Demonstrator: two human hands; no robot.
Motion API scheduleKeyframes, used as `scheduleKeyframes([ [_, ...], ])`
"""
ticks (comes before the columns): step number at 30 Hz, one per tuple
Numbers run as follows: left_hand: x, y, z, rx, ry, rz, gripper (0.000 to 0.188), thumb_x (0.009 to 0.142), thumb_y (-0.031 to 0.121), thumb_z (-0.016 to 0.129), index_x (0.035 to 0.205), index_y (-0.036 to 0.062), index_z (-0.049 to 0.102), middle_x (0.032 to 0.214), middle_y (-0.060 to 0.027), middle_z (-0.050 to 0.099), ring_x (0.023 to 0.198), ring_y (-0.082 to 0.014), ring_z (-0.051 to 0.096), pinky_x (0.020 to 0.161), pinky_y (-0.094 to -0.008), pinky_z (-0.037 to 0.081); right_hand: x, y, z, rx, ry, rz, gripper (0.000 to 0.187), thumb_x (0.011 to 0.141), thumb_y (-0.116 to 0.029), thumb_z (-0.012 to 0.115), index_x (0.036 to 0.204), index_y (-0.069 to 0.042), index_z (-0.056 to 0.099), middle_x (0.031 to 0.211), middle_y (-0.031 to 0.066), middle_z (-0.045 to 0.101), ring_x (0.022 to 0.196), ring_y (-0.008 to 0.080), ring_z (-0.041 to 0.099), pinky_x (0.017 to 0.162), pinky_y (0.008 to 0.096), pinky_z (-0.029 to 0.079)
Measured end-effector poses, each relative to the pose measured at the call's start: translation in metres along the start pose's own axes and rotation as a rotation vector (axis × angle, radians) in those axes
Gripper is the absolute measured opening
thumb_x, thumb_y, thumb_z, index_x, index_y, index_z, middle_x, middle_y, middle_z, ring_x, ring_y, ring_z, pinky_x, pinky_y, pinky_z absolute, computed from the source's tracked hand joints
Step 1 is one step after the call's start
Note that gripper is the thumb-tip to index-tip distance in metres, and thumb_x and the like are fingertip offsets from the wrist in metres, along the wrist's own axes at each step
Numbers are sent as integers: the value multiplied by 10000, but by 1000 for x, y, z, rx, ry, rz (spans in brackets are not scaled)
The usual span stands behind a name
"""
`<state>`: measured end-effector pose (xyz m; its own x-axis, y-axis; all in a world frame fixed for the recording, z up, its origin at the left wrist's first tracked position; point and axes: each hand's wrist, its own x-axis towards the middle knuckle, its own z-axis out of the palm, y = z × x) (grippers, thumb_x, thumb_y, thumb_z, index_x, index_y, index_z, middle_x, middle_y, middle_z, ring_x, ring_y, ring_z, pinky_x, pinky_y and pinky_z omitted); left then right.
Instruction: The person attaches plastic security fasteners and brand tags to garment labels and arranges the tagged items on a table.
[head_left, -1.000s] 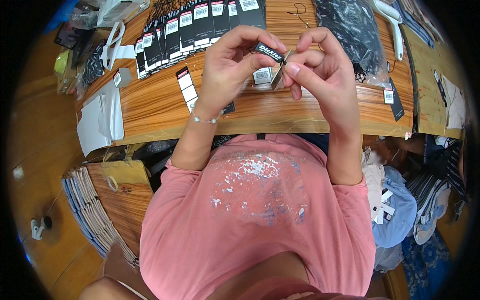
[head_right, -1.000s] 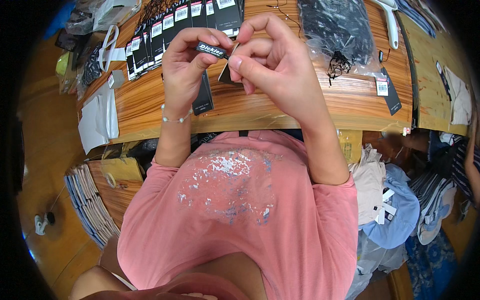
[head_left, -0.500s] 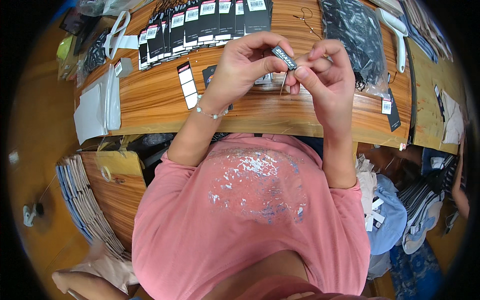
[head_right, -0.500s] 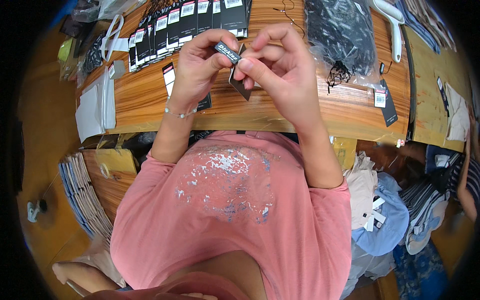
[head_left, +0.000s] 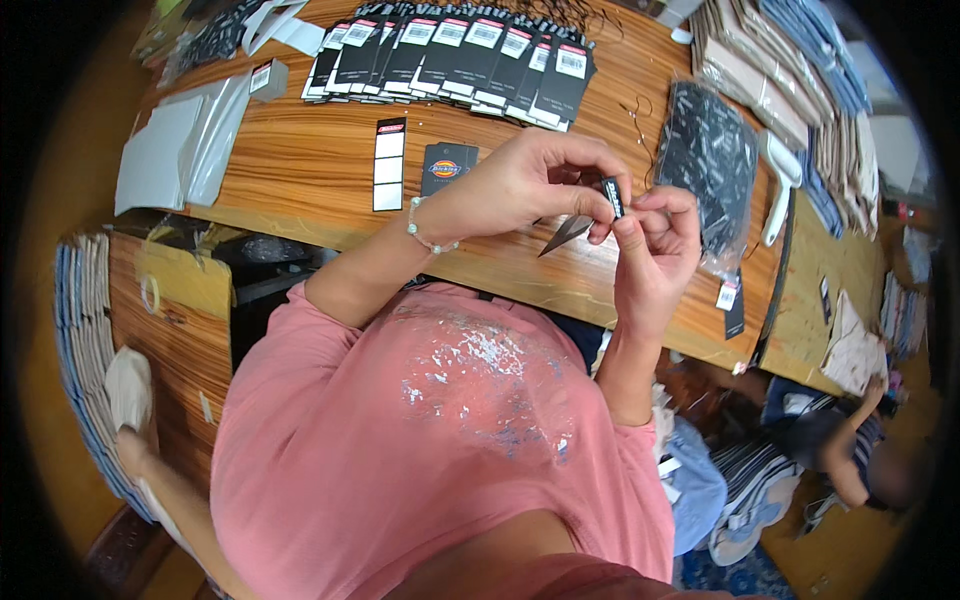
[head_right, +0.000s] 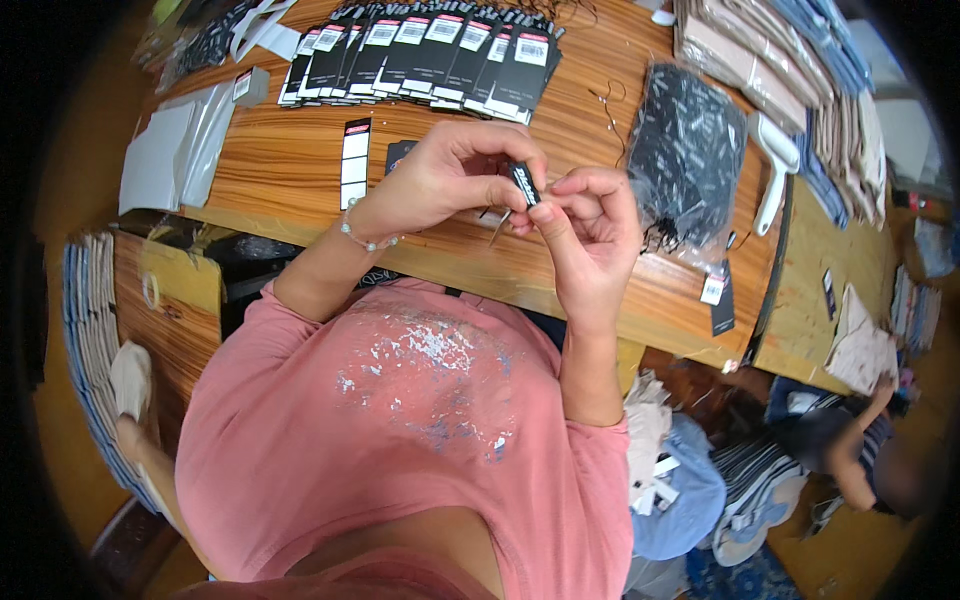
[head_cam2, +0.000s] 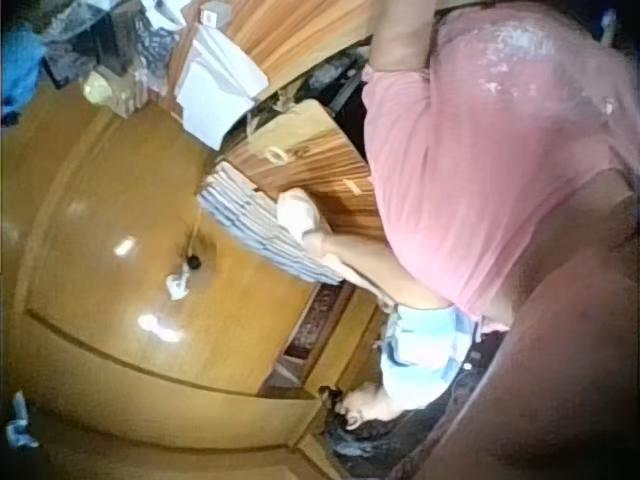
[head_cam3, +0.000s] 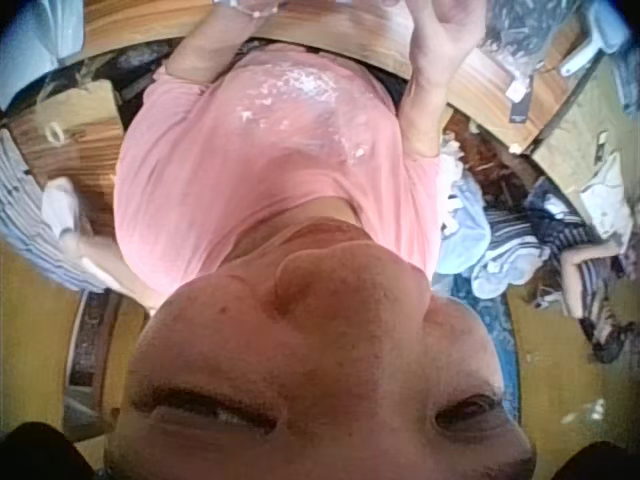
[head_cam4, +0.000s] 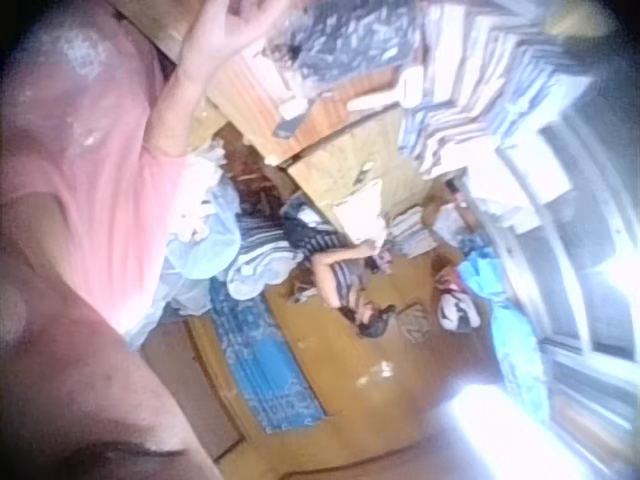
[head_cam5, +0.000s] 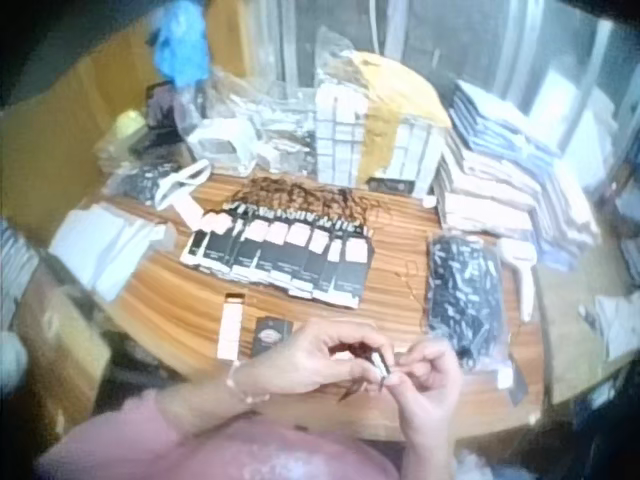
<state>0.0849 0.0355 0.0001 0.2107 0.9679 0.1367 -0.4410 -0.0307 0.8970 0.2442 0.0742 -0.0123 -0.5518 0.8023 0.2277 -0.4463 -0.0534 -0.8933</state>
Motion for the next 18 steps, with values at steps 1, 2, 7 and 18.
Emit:
scheduleKeyframes([
  [1, -1, 1, -3, 199, 13, 79, 155, 733, 26, 634, 876, 5, 576, 871, -36, 536, 821, -105, 525, 697, -218, 430, 1, 1, -1, 19, -8, 33, 205, 793, 68, 535, 945, 12, 409, 779, 137, 589, 665, 175, 598, 632, 262, 499],
  [2, -1, 2, -8, 399, 32, 155, 169, 722, 29, 639, 879, 12, 578, 888, -37, 530, 856, -116, 519, 721, -233, 425, 3, 3, -3, -6, -41, 62, 211, 820, -3, 532, 992, 22, 414, 774, 146, 600, 682, 194, 603, 644, 282, 498],
  [7, -1, -2, -9, 859, 183, 459, 318, 675, 81, 669, 972, 54, 559, 1021, -75, 478, 961, -187, 480, 842, -297, 388, 13, 11, -3, 127, -92, 297, 255, 855, -160, 512, 1008, 34, 452, 759, 153, 602, 684, 219, 602, 645, 296, 481],
  [18, 2, -17, -21, 126, -189, 78, 793, 728, 450, 644, 1298, 29, 290, 1208, -104, 419, 1153, -191, 395, 921, -288, 352, 28, -6, 3, -19, -81, 187, 205, 861, -164, 513, 922, 31, 534, 668, 174, 588, 452, 157, 517, 423, 220, 420],
])
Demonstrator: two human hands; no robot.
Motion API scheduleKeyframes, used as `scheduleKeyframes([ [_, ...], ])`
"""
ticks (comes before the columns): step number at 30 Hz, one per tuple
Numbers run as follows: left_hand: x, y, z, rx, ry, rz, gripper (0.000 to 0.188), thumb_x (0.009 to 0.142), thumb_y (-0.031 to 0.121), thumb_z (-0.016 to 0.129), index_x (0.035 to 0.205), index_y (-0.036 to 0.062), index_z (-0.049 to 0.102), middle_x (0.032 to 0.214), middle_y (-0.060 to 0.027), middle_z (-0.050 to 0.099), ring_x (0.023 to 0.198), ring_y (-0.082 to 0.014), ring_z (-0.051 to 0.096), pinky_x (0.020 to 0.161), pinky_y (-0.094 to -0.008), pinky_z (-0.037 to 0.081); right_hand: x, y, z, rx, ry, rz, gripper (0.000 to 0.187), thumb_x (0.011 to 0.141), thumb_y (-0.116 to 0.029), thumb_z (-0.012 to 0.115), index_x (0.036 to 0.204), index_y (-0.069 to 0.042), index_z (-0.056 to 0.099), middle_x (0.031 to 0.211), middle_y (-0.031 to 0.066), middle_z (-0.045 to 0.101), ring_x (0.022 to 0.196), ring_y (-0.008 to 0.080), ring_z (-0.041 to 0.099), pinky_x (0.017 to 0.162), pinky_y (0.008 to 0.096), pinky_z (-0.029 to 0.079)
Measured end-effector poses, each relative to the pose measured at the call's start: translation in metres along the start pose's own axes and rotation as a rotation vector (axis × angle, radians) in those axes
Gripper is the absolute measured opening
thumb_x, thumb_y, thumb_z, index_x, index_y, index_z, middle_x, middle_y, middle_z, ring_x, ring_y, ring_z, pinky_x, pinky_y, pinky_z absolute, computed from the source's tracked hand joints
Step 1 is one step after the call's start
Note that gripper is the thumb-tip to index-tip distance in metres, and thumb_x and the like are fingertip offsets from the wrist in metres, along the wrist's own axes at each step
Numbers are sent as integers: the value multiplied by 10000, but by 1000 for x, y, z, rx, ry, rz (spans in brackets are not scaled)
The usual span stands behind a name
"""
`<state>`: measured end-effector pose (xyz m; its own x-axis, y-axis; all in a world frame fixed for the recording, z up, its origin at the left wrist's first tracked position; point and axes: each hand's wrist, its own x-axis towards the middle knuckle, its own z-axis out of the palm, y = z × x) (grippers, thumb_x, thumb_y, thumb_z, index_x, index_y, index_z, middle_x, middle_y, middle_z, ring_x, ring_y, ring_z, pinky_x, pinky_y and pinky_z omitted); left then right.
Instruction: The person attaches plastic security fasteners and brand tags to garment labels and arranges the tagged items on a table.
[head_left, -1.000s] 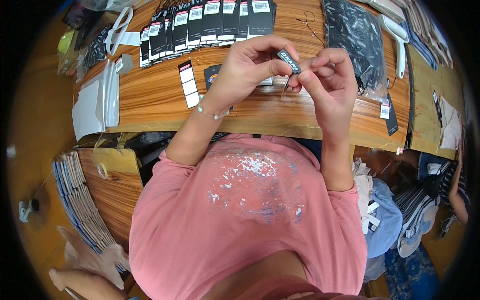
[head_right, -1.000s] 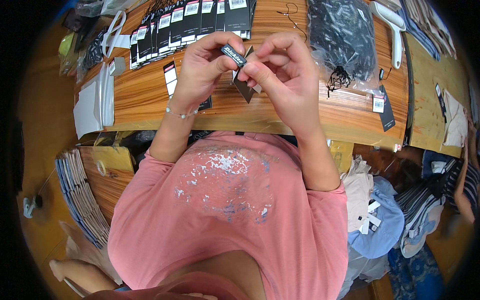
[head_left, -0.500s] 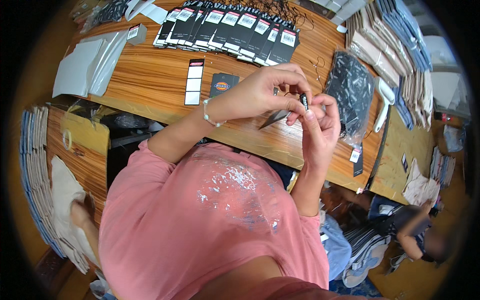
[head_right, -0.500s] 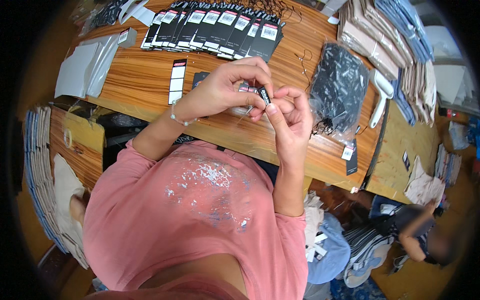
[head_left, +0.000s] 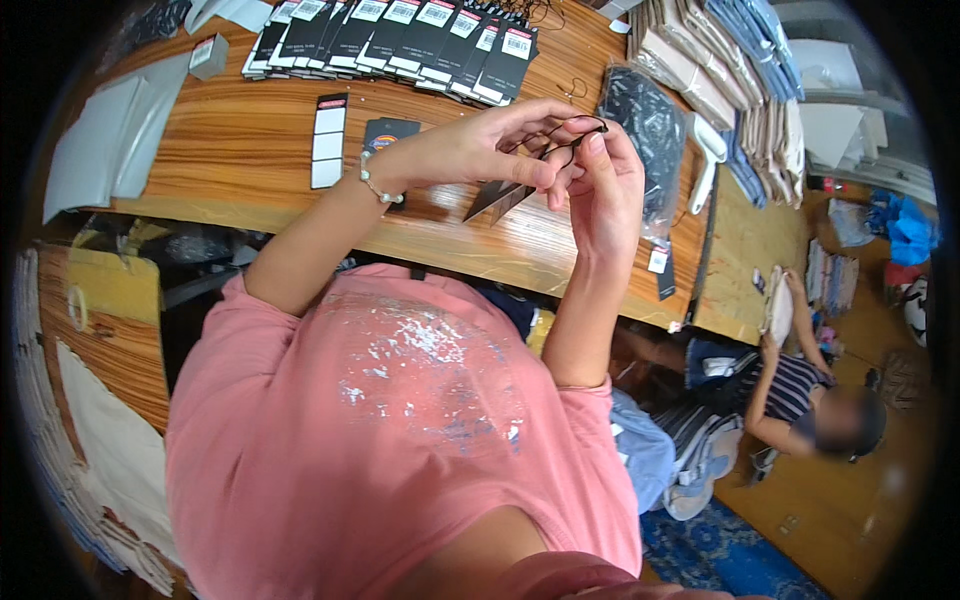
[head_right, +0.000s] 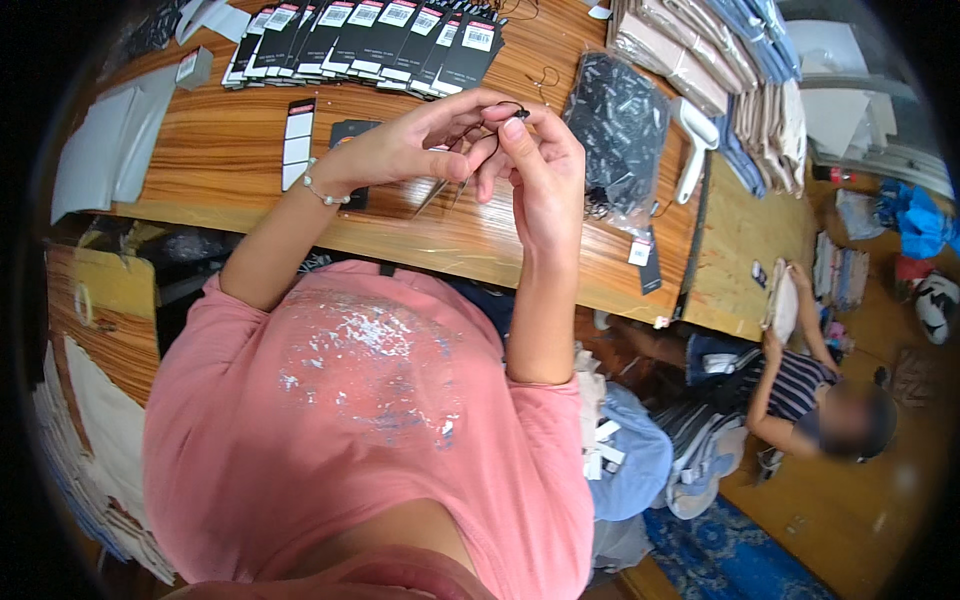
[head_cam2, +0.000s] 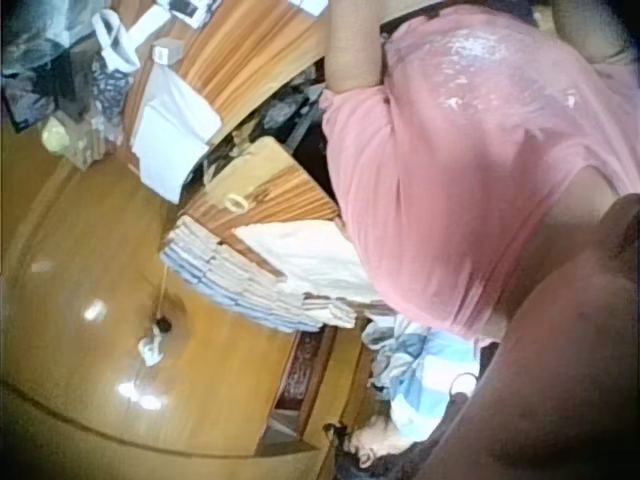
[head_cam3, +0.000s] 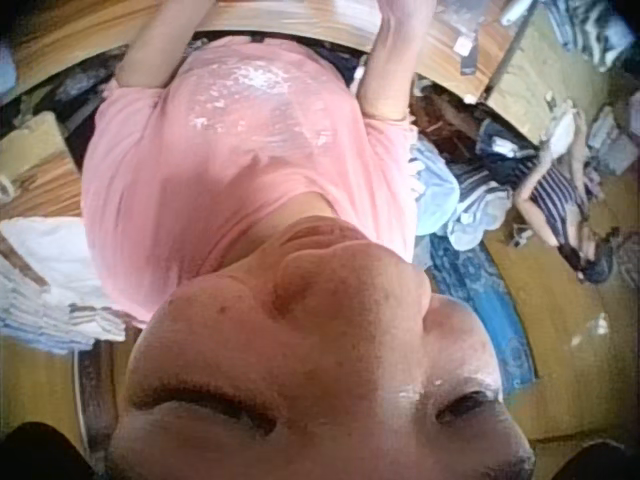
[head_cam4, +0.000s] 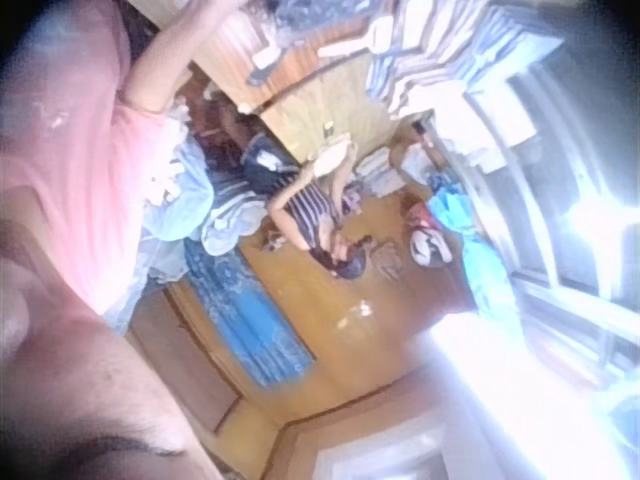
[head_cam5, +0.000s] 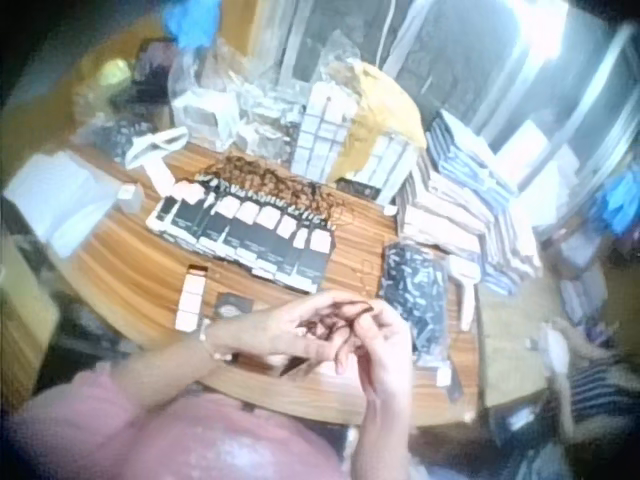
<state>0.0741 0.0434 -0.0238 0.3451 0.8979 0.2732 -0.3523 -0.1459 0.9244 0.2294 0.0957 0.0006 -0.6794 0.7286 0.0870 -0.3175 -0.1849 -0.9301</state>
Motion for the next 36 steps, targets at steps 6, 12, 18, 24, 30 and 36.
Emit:
scheduleKeyframes([
  [6, -7, -13, 1, 67, 64, 65, 662, 692, 191, 717, 1234, 22, 377, 1135, -54, 474, 1131, -153, 400, 977, -284, 271, -14, -12, 7, -172, 65, -145, 199, 841, -117, 537, 954, 46, 545, 798, 154, 602, 552, 154, 550, 470, 224, 419],
  [12, -16, 3, 7, 263, 21, 121, 598, 672, 145, 719, 1171, 21, 413, 1129, -63, 473, 1140, -153, 390, 989, -287, 253, -19, -5, 12, -121, 85, -192, 171, 844, -122, 541, 931, 26, 549, 847, 105, 589, 672, 129, 552, 556, 216, 422],
  [18, -16, 13, 11, 124, 12, -116, 371, 765, 115, 644, 1076, 12, 470, 1014, -30, 527, 960, -81, 472, 802, -222, 402, -25, -3, 18, -56, 136, -216, 145, 851, -140, 541, 902, -5, 549, 856, 78, 576, 681, 105, 513, 617, 214, 416],
  [24, -13, 13, 21, 102, 12, -109, 362, 736, 54, 654, 1047, 13, 473, 980, -41, 525, 887, -82, 479, 781, -227, 411, -32, -2, 3, 53, 168, -251, 122, 836, -128, 560, 873, -11, 557, 872, 66, 568, 703, 107, 505, 659, 230, 419],
  [30, -5, 5, 27, 231, 34, 1, 348, 740, 59, 638, 1048, 30, 479, 988, -31, 519, 891, -74, 482, 747, -223, 428, -38, 0, -9, 309, 178, -156, 91, 841, -96, 517, 906, -33, 527, 871, 85, 568, 788, 154, 530, 726, 291, 425],
  [36, -4, -5, 22, 53, -48, -252, 253, 784, 74, 600, 1015, 29, 508, 955, -10, 534, 855, -63, 496, 703, -196, 450, -39, 11, -31, 469, 167, -99, 104, 845, -98, 507, 940, -58, 499, 821, 83, 555, 808, 171, 530, 742, 324, 413],
])
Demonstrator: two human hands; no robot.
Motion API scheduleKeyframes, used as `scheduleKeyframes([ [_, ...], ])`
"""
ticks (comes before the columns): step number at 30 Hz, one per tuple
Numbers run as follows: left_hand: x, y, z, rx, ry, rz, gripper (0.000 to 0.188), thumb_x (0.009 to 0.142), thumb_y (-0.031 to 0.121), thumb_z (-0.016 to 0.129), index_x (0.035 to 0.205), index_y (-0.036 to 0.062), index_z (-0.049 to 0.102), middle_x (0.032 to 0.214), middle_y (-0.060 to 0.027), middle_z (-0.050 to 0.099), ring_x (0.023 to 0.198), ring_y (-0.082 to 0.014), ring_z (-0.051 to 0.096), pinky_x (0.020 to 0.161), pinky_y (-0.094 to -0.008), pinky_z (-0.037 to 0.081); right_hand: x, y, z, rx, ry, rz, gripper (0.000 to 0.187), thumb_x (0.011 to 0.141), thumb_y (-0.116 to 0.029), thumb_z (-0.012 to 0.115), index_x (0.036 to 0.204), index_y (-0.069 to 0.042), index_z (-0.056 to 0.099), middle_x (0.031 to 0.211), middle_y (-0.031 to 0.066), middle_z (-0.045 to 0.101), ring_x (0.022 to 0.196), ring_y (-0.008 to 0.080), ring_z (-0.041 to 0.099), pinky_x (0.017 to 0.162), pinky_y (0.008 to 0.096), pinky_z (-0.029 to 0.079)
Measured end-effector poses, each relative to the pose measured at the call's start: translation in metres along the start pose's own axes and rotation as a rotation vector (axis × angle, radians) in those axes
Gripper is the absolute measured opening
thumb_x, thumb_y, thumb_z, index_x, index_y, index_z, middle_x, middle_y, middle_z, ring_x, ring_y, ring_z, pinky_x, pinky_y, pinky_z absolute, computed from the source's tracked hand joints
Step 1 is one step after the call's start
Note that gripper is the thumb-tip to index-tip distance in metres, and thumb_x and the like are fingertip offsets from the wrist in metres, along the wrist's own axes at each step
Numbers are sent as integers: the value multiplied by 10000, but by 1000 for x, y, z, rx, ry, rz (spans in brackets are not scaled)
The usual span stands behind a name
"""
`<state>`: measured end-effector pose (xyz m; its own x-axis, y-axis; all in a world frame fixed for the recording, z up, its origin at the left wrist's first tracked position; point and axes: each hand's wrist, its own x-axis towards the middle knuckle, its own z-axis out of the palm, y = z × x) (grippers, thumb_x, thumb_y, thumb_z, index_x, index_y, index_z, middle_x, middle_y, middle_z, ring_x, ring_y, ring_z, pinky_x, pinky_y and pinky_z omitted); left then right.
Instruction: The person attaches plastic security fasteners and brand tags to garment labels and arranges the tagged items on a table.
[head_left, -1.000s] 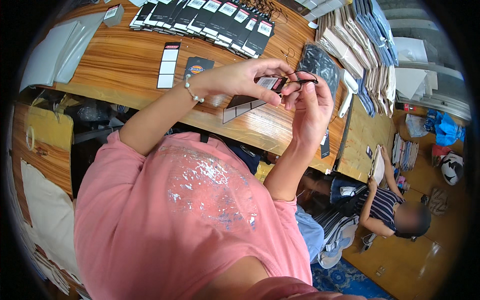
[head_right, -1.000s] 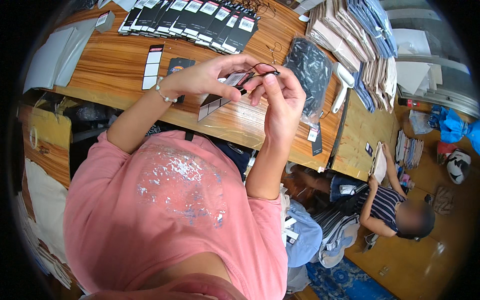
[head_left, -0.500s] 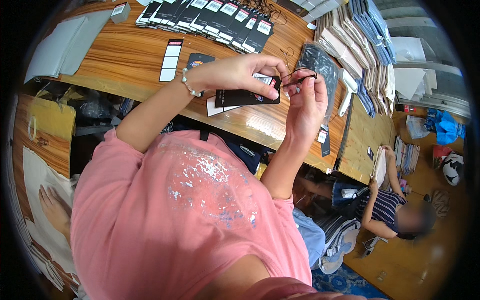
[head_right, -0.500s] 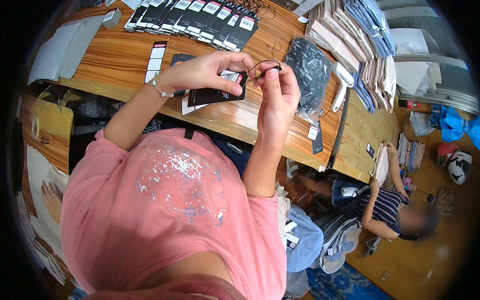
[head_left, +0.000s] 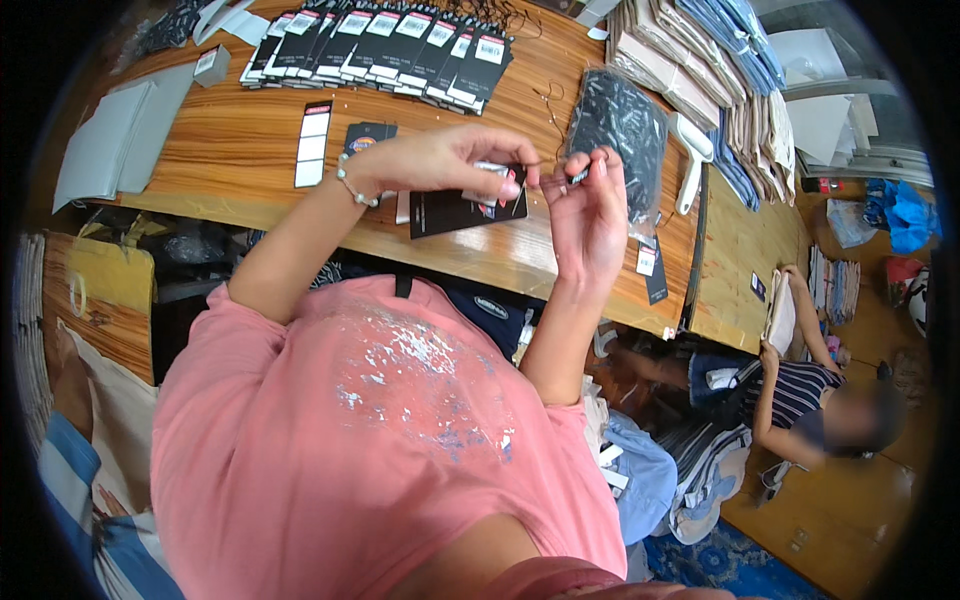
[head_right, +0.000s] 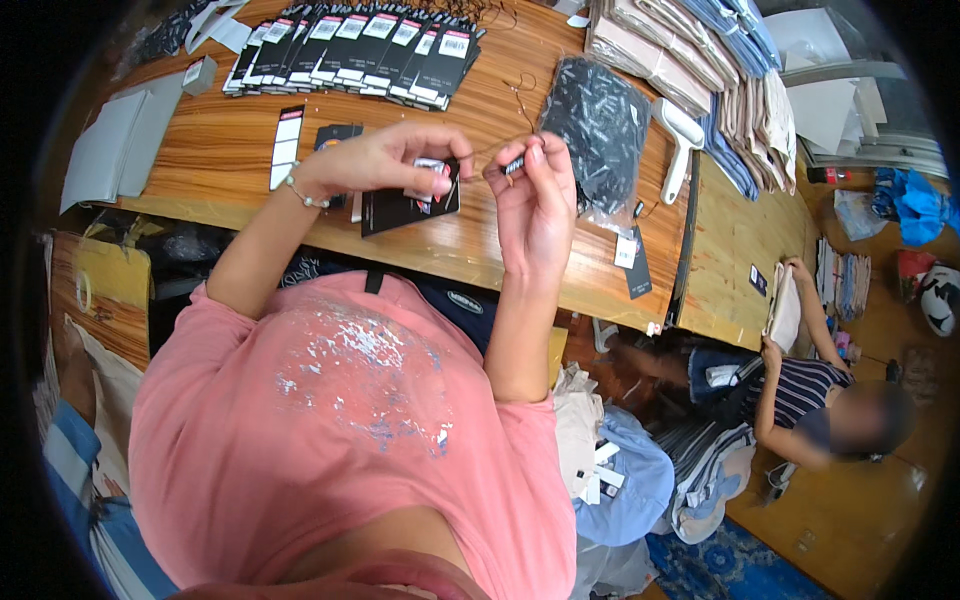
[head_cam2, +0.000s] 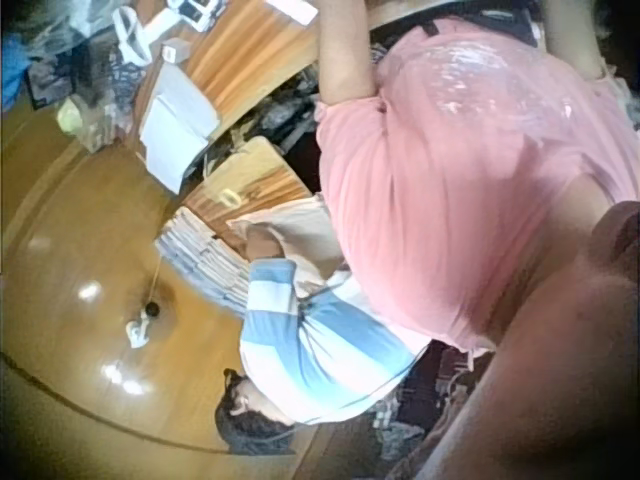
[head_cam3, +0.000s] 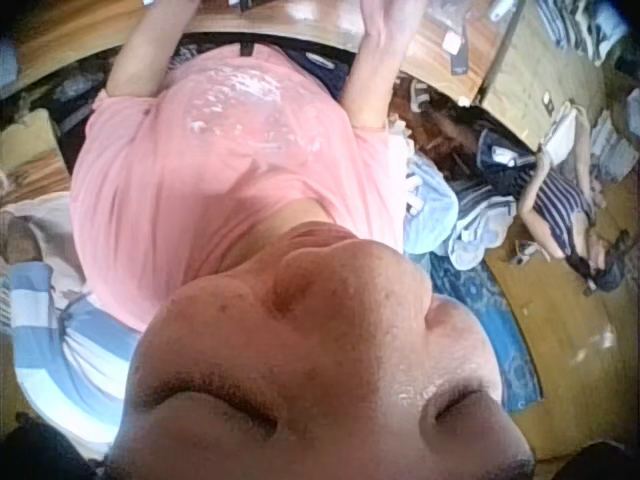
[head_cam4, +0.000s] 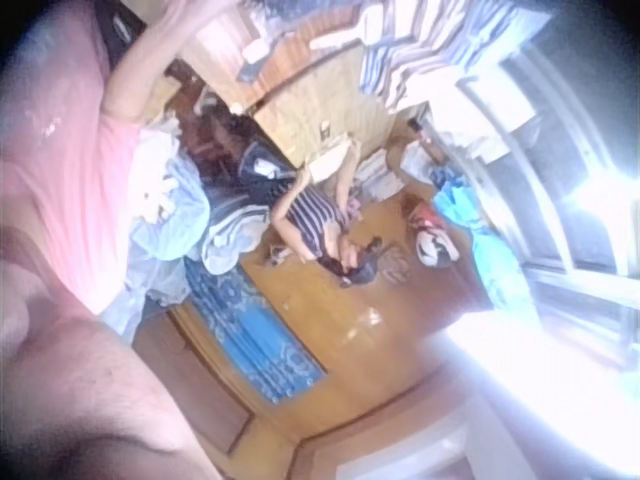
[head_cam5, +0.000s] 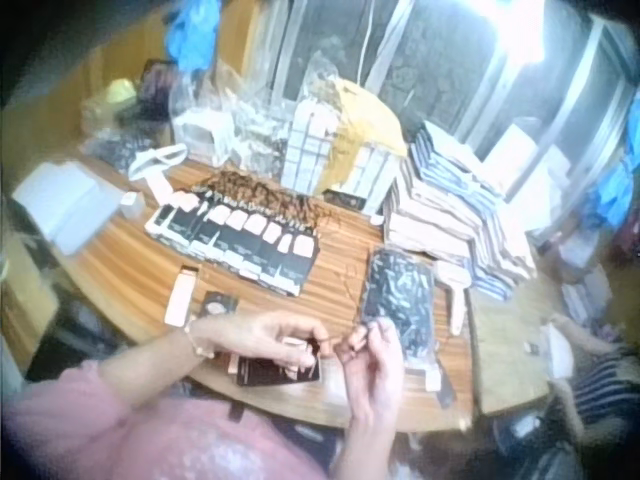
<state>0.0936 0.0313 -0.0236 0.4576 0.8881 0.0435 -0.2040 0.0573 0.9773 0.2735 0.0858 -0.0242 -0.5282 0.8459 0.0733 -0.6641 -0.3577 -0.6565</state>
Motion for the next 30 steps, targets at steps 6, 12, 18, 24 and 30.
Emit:
scheduleKeyframes([
  [6, 7, -16, -5, -222, -125, -59, 349, 712, 15, 662, 1027, 13, 513, 870, -17, 575, 758, -54, 539, 656, -188, 451, -6, -7, -15, 130, 38, 68, 189, 832, -128, 534, 1012, -109, 479, 801, 44, 574, 833, 188, 523, 851, 409, 344],
  [12, 0, -19, -19, -452, -50, 20, 401, 672, 104, 724, 1020, 19, 543, 890, -41, 586, 847, -96, 539, 699, -221, 451, 8, -27, 9, 395, -12, 176, 200, 833, -90, 500, 1025, -110, 448, 764, -9, 488, 789, 148, 476, 912, 460, 283],
  [18, -26, -11, -22, -376, -236, 123, 292, 686, 173, 726, 868, 18, 558, 826, -57, 572, 812, -167, 548, 740, -290, 420, 28, -43, 34, 494, -99, 167, 248, 795, 25, 482, 1023, -68, 456, 689, -22, 406, 616, 85, 401, 699, 290, 311],
  [24, -28, -19, -36, -340, -594, 300, 286, 789, 157, 630, 975, -7, 488, 909, -52, 523, 780, -113, 494, 672, -232, 410, 59, -46, 17, 245, -410, 305, 138, 924, -83, 305, 922, -47, 438, 625, -1, 366, 402, 68, 291, 440, 204, 291],
  [30, -63, -41, -29, -342, -355, 345, 274, 809, 87, 577, 1052, -10, 494, 1040, -55, 512, 861, -98, 503, 718, -223, 404, 100, -10, 25, 161, -491, 373, 139, 919, -83, 311, 925, -55, 447, 592, -5, 345, 409, 67, 289, 433, 201, 295],
])
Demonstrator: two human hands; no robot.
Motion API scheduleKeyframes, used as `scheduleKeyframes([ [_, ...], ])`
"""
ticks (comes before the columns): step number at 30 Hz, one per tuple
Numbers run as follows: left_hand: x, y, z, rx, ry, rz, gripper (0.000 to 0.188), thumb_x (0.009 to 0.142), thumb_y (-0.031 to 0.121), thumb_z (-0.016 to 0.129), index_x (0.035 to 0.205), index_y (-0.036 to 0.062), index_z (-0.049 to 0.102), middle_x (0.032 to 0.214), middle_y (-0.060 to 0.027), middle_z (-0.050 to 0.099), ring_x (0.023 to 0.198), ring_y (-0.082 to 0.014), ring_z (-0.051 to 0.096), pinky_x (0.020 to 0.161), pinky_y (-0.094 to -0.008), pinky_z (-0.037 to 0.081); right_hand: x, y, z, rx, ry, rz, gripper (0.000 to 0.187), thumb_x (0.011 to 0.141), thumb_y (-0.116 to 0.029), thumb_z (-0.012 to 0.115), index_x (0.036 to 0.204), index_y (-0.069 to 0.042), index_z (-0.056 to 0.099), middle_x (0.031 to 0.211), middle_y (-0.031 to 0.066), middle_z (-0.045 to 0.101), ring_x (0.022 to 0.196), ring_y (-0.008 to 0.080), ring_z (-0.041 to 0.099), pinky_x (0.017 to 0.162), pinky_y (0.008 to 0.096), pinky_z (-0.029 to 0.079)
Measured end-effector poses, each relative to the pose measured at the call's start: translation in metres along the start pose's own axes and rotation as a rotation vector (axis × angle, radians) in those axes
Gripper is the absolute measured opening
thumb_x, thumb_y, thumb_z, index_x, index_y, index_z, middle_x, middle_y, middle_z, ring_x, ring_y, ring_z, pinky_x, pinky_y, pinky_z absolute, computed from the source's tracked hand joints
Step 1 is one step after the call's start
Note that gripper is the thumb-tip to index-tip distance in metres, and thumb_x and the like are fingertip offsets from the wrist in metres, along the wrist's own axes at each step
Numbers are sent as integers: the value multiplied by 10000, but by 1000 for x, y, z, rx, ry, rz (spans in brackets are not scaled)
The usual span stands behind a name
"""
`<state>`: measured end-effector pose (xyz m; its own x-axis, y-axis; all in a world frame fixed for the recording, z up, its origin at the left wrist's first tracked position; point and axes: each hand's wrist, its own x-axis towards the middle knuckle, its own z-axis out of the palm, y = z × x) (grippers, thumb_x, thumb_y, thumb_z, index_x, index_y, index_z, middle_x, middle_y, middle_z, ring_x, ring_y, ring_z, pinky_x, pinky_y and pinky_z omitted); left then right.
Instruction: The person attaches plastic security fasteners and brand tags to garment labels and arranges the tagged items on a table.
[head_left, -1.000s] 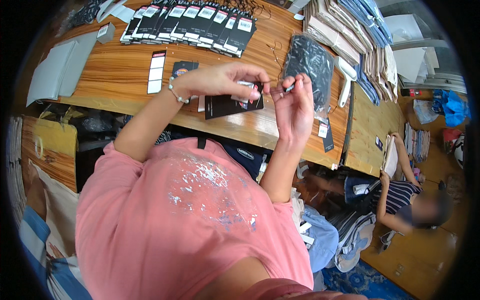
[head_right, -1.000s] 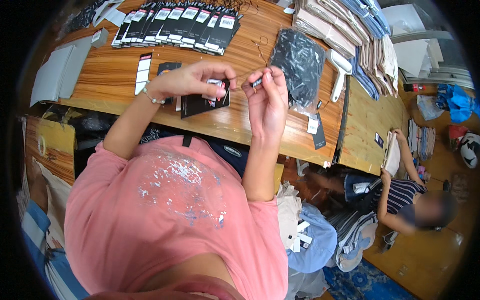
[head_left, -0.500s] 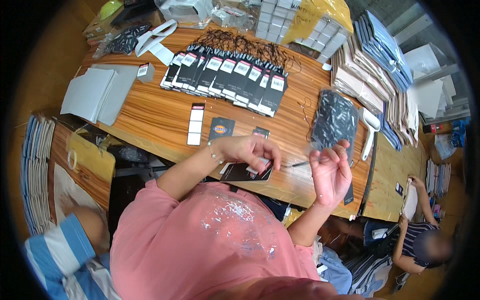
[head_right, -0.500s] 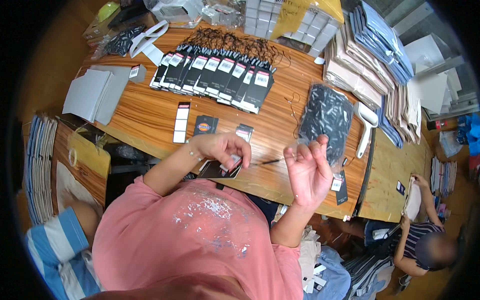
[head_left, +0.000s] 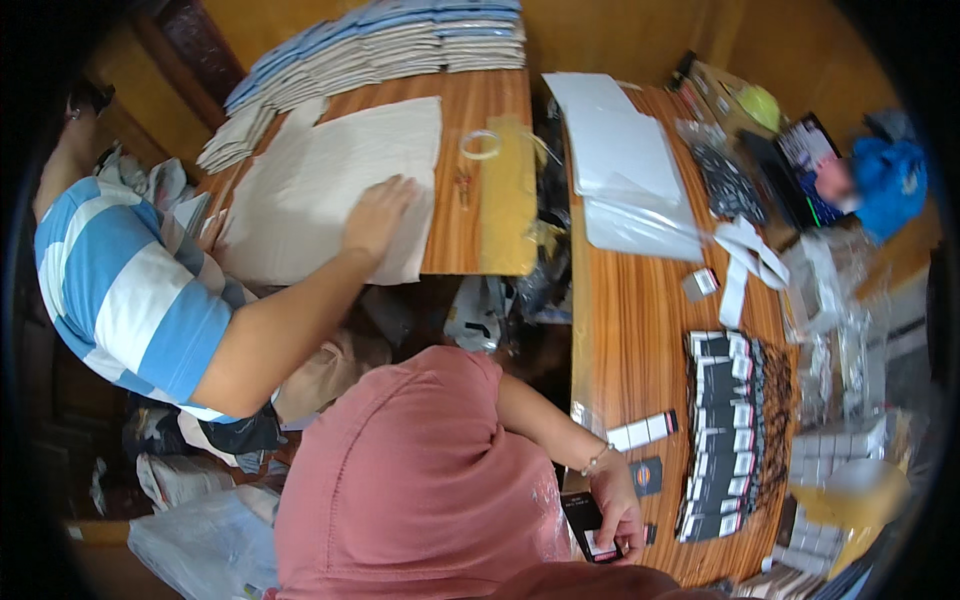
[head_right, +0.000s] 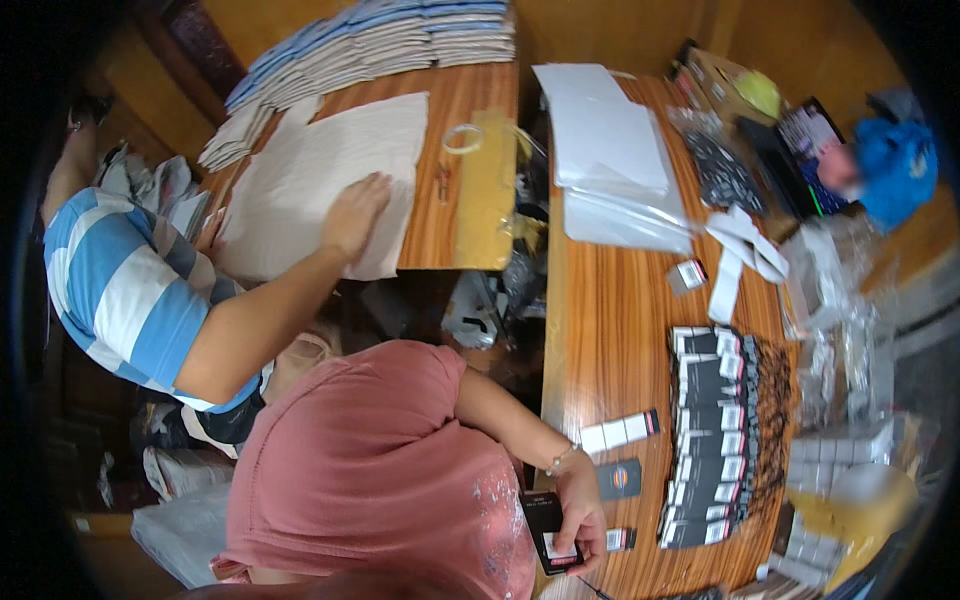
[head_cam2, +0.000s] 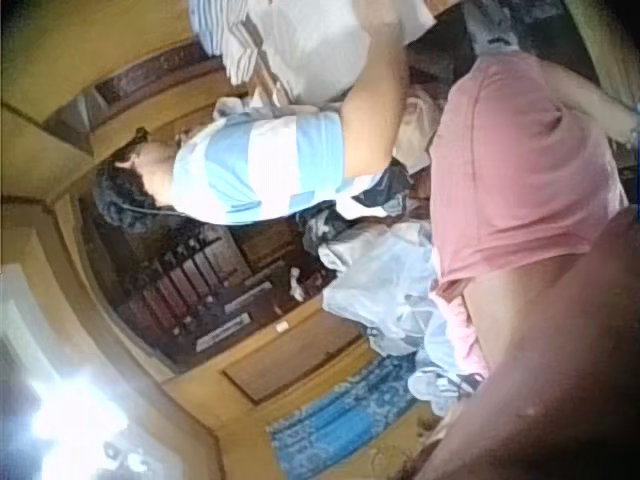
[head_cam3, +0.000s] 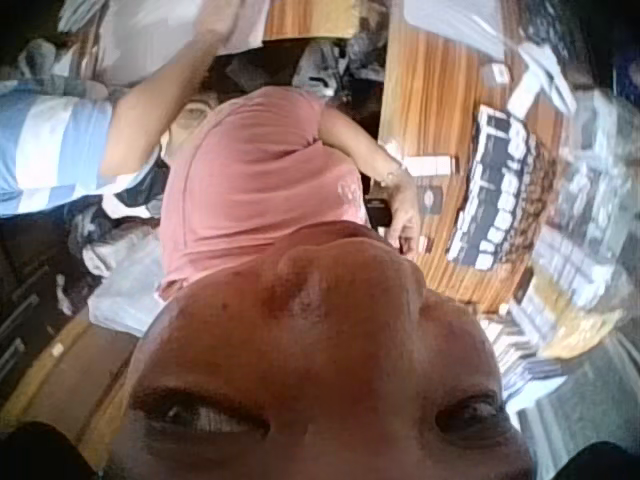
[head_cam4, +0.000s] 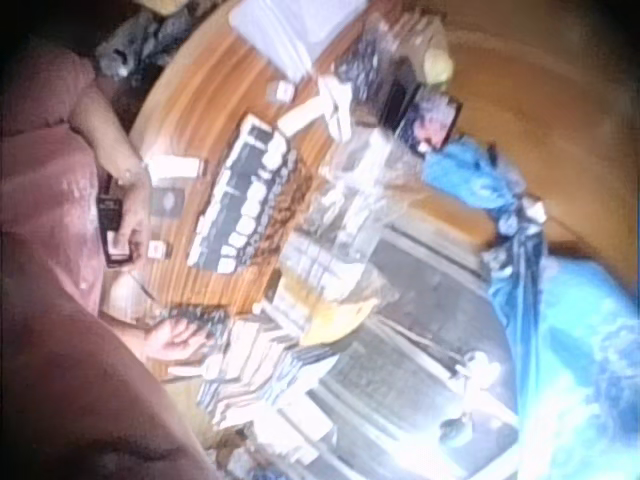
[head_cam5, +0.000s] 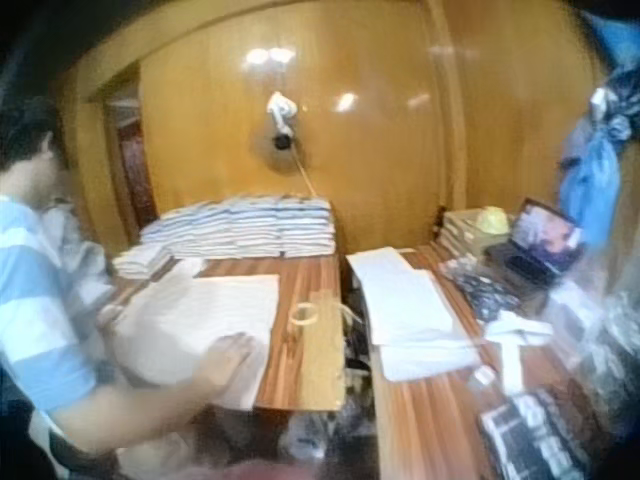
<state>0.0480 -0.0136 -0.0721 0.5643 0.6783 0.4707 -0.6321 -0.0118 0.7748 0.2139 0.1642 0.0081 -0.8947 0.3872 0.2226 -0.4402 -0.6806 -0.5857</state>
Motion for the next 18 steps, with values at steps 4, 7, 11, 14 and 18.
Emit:
scheduleKeyframes([
  [4, -17, 4, 1, 10, 132, 25, 354, 817, 99, 573, 1124, -5, 431, 1069, -43, 492, 893, -97, 483, 739, -229, 398, 25, 16, 12, -12, 5, 12, 117, 919, -76, 318, 932, -57, 433, 604, -2, 346, 417, 68, 291, 440, 203, 295],
  [7, -20, 19, 5, -18, 177, -1, 390, 827, 109, 562, 1161, 2, 392, 1113, -43, 471, 903, -96, 476, 748, -226, 393, 31, 13, 18, -25, 14, -6, 102, 918, -72, 323, 937, -59, 422, 612, 0, 347, 424, 69, 292, 445, 205, 295],
  [11, -17, 16, -6, 96, 162, 44, 295, 853, 157, 541, 1089, 4, 454, 1013, -45, 519, 839, -94, 507, 700, -231, 419, 28, 10, 25, -37, 49, -49, 82, 918, -65, 330, 944, -62, 407, 624, 2, 348, 432, 70, 294, 452, 207, 294],
  [14, -19, 15, -14, 27, 188, 21, 243, 868, 212, 526, 989, 3, 502, 868, -39, 553, 762, -83, 533, 637, -226, 438, 15, 10, 36, -42, 113, -107, 70, 917, -61, 335, 949, -64, 396, 633, 4, 348, 439, 70, 296, 457, 209, 294],
  [18, -30, 18, -17, 33, 207, -38, 188, 852, 148, 544, 969, 6, 508, 897, -52, 538, 832, -111, 516, 708, -239, 425, 3, 24, 65, -53, 269, -256, 62, 920, -54, 332, 953, -68, 382, 637, 9, 341, 442, 74, 284, 447, 216, 290],
])
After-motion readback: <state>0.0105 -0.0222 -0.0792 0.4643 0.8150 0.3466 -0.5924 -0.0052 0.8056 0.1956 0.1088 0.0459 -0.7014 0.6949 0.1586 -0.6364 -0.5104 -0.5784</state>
